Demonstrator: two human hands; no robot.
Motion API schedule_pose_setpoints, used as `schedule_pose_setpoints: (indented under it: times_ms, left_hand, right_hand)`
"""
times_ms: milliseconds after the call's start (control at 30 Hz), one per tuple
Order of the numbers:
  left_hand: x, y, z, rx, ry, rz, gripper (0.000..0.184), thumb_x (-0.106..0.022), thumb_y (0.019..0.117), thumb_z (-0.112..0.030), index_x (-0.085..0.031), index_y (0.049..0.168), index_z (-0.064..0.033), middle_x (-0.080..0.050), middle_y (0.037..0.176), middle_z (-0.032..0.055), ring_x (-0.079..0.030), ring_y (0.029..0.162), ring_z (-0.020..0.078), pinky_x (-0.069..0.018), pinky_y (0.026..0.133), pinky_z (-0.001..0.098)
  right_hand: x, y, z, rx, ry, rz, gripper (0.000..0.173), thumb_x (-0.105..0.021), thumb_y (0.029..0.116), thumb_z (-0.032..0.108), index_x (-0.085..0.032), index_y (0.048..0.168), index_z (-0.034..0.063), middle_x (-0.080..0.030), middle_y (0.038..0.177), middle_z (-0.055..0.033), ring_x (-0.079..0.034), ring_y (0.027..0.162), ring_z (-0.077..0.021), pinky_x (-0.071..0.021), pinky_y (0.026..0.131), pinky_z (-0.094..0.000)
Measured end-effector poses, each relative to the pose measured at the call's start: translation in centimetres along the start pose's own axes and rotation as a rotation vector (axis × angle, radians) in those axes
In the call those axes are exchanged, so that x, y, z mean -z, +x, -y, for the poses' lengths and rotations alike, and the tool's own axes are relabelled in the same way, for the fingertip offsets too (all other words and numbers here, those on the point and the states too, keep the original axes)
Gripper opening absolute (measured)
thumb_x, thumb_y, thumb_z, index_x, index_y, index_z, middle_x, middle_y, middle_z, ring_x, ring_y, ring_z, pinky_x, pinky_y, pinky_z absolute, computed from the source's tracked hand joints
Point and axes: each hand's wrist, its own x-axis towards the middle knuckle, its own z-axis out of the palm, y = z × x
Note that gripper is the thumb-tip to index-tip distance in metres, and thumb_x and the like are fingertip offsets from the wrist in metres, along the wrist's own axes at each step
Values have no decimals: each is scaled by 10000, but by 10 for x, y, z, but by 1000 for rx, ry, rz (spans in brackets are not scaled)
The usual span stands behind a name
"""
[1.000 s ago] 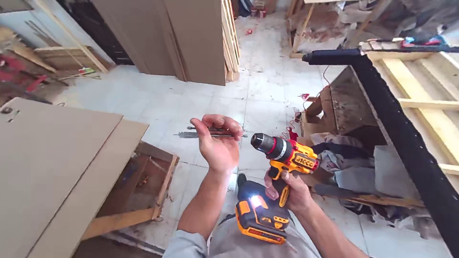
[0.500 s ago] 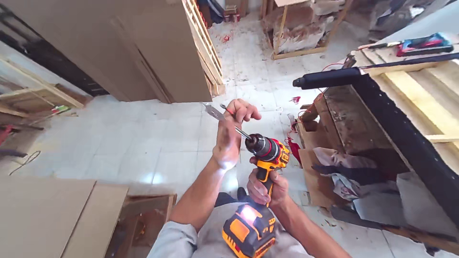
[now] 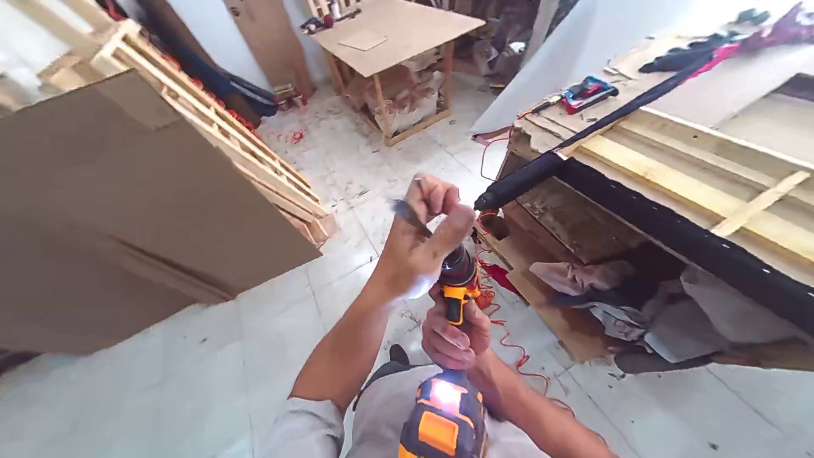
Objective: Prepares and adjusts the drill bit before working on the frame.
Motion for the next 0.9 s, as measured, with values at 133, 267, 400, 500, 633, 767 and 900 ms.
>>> schedule_pose_setpoints:
  times_ms: [133,267,400,500,633,767,900]
  left_hand:
    - [50,57,26,187,212,257,241,-431,1079,-326,-511,1107,-101,-657,940,8,-654,892,112,-566,776,314]
    - [83,102,93,215,-20,326,329,-485,1064,-418,-515,1070,-91,-643,915,25,-691,908,166,-603,857,378]
    - [83,136,169,124,-479,178,217,-605,1038,-327,-553,932,-144,-707,789,46,-745,785,213,-637,810,420]
    - [92,175,208,130,-547,176,164,-643,1014,-176,-527,902,-144,-694,711,39,-751,746,214,-638,812,435]
    - [108,244,244,207,-419,217,264,-724,885,-6,-493,841,-124,-649,650,-2,-709,645,155,-647,723,391]
    - [122,297,280,258,-412,323,336,-763,827,17,-459,826,-128,-625,621,-17,-676,591,119,-627,629,330]
    - [135,343,322,289,-461,376,359,-786,809,-8,-450,822,-132,-597,601,-30,-654,558,112,-623,604,322]
  right_hand:
    - [36,49,11,111,-62,-40,514,-624,975,313,-535,1443,120,-683,722,-23,-648,548,-131,-548,521,-271]
    - [73,94,41,237,-108,-33,503,-625,975,307,-534,1434,123,-674,713,-21,-641,538,-134,-543,510,-273]
    - [115,137,88,279,-123,-7,499,-619,972,350,-565,1418,133,-683,738,-11,-632,545,-115,-535,531,-261]
    - [145,166,126,315,-104,-9,467,-614,983,371,-588,1378,122,-699,773,-17,-659,580,-124,-551,552,-267]
    - [167,207,181,351,-87,-24,383,-620,988,336,-634,1295,108,-697,778,-26,-668,596,-141,-559,554,-283]
    - [186,246,220,331,-1,-22,181,-651,943,295,-667,952,115,-611,642,43,-613,519,-107,-509,499,-256]
    - [213,279,258,412,-41,-34,162,-658,943,281,-666,930,120,-618,652,40,-625,533,-113,-516,503,-260]
